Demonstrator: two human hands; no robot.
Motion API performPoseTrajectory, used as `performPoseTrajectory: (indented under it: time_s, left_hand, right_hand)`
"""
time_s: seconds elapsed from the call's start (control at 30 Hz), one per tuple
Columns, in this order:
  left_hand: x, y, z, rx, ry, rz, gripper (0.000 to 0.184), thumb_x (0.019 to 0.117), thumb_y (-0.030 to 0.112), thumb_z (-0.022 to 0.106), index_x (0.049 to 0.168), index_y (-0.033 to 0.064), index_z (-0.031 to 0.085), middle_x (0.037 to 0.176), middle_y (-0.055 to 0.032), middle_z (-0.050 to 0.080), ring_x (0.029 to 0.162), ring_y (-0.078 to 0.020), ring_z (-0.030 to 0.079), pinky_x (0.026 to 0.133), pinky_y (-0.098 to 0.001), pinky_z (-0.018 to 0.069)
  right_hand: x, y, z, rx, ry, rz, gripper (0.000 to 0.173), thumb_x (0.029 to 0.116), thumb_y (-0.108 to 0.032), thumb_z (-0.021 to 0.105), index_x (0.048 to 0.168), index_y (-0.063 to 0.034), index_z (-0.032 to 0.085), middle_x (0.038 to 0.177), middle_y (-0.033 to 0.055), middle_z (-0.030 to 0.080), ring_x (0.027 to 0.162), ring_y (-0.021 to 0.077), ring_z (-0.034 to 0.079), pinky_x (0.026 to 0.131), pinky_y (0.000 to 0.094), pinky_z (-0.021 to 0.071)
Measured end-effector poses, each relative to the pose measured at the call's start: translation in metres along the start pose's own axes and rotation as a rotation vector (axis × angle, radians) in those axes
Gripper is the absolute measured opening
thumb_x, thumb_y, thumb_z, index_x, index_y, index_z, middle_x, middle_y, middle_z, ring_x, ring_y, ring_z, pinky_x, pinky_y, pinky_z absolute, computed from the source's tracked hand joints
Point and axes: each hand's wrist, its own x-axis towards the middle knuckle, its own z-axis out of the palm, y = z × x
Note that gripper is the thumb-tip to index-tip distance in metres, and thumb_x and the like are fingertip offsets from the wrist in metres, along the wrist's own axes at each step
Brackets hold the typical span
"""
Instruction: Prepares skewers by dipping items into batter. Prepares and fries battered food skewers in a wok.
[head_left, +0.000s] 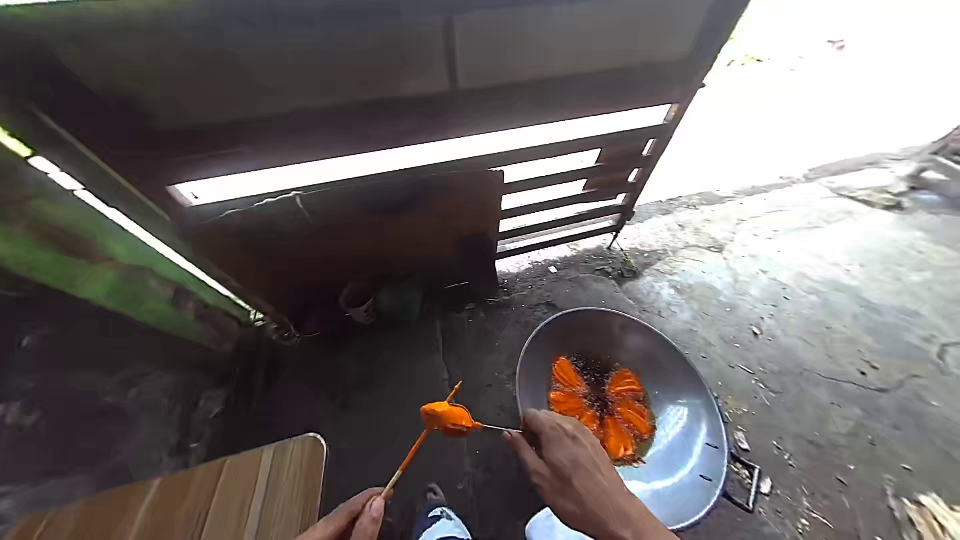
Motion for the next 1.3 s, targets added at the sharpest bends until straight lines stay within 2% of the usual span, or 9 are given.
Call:
performPoseTrajectory:
  time_s: [0.1, 0.2, 0.4, 0.6, 0.73, 0.93, 1.13, 1.3]
  left_hand:
    - [0.069, 0.012, 0.008, -0.014, -0.077, 0.080, 0.029, 0.1041, 0.022, 0.058, 0.113, 0.0004, 0.076, 0.087, -0.0083, 0.075, 0.072, -0.0086, 0.068, 0.071, -0.0291, 0.0579]
    - [0.145, 0.021, 0.007, -0.012, -0.183, 0.176, 0.029, 0.1040, 0.025, 0.059, 0.112, 0.0024, 0.076, 0.086, -0.0072, 0.075, 0.071, -0.0096, 0.068, 0.070, -0.0315, 0.0581]
    - [0.296, 0.039, -0.021, 0.049, -0.408, 0.363, 0.031, 0.1043, 0.030, 0.058, 0.112, 0.0071, 0.078, 0.082, -0.0057, 0.074, 0.068, -0.0127, 0.067, 0.066, -0.0358, 0.0559]
    - [0.402, 0.085, -0.057, 0.114, -0.560, 0.471, 0.030, 0.1035, 0.031, 0.059, 0.113, 0.0108, 0.078, 0.082, -0.0037, 0.075, 0.069, -0.0129, 0.068, 0.067, -0.0374, 0.0561]
    - [0.461, 0.112, -0.052, 0.182, -0.642, 0.544, 0.028, 0.1030, 0.030, 0.059, 0.113, 0.0118, 0.078, 0.080, -0.0024, 0.075, 0.067, -0.0118, 0.068, 0.066, -0.0370, 0.0559]
    - [0.536, 0.151, 0.014, 0.269, -0.799, 0.672, 0.030, 0.1033, 0.030, 0.058, 0.114, 0.0103, 0.078, 0.082, -0.0046, 0.075, 0.070, -0.0152, 0.069, 0.067, -0.0402, 0.0564]
    - [0.584, 0.190, 0.130, 0.335, -0.999, 0.816, 0.033, 0.1039, 0.033, 0.058, 0.117, 0.0095, 0.077, 0.085, -0.0054, 0.076, 0.072, -0.0162, 0.071, 0.070, -0.0422, 0.0575]
    - [0.593, 0.217, 0.239, 0.391, -1.226, 0.936, 0.033, 0.1039, 0.033, 0.057, 0.115, 0.0088, 0.077, 0.082, -0.0047, 0.075, 0.070, -0.0163, 0.070, 0.070, -0.0432, 0.0581]
  right_hand:
    - [0.023, 0.014, -0.016, 0.037, 0.123, 0.117, 0.052, 0.1055, -0.053, 0.046, 0.103, -0.0065, 0.068, 0.094, 0.0132, 0.068, 0.095, 0.0298, 0.069, 0.084, 0.0497, 0.0550]
    - [0.052, 0.016, -0.028, 0.078, 0.260, 0.223, 0.052, 0.1043, -0.054, 0.048, 0.100, -0.0067, 0.069, 0.090, 0.0125, 0.067, 0.090, 0.0291, 0.069, 0.082, 0.0487, 0.0550]
    - [0.117, -0.021, -0.055, 0.150, 0.469, 0.440, 0.049, 0.1032, -0.051, 0.053, 0.098, -0.0058, 0.071, 0.086, 0.0127, 0.068, 0.086, 0.0294, 0.069, 0.080, 0.0506, 0.0554]
    - [0.176, -0.076, -0.091, 0.238, 0.563, 0.610, 0.047, 0.1026, -0.048, 0.056, 0.100, -0.0044, 0.072, 0.086, 0.0147, 0.070, 0.086, 0.0317, 0.070, 0.079, 0.0531, 0.0549]
    - [0.208, -0.081, -0.109, 0.338, 0.589, 0.753, 0.045, 0.1019, -0.050, 0.056, 0.099, -0.0075, 0.072, 0.085, 0.0125, 0.070, 0.086, 0.0297, 0.070, 0.079, 0.0512, 0.0545]
    - [0.239, -0.038, -0.126, 0.493, 0.679, 0.898, 0.045, 0.1019, -0.050, 0.056, 0.101, -0.0083, 0.072, 0.085, 0.0122, 0.071, 0.087, 0.0289, 0.070, 0.079, 0.0506, 0.0541]
    - [0.253, 0.038, -0.117, 0.623, 0.854, 1.047, 0.042, 0.1023, -0.046, 0.057, 0.102, -0.0071, 0.072, 0.086, 0.0132, 0.071, 0.087, 0.0293, 0.071, 0.079, 0.0500, 0.0547]
    - [0.249, 0.087, -0.090, 0.769, 1.011, 1.268, 0.038, 0.1023, -0.042, 0.057, 0.104, -0.0060, 0.071, 0.093, 0.0141, 0.072, 0.092, 0.0302, 0.071, 0.083, 0.0501, 0.0551]
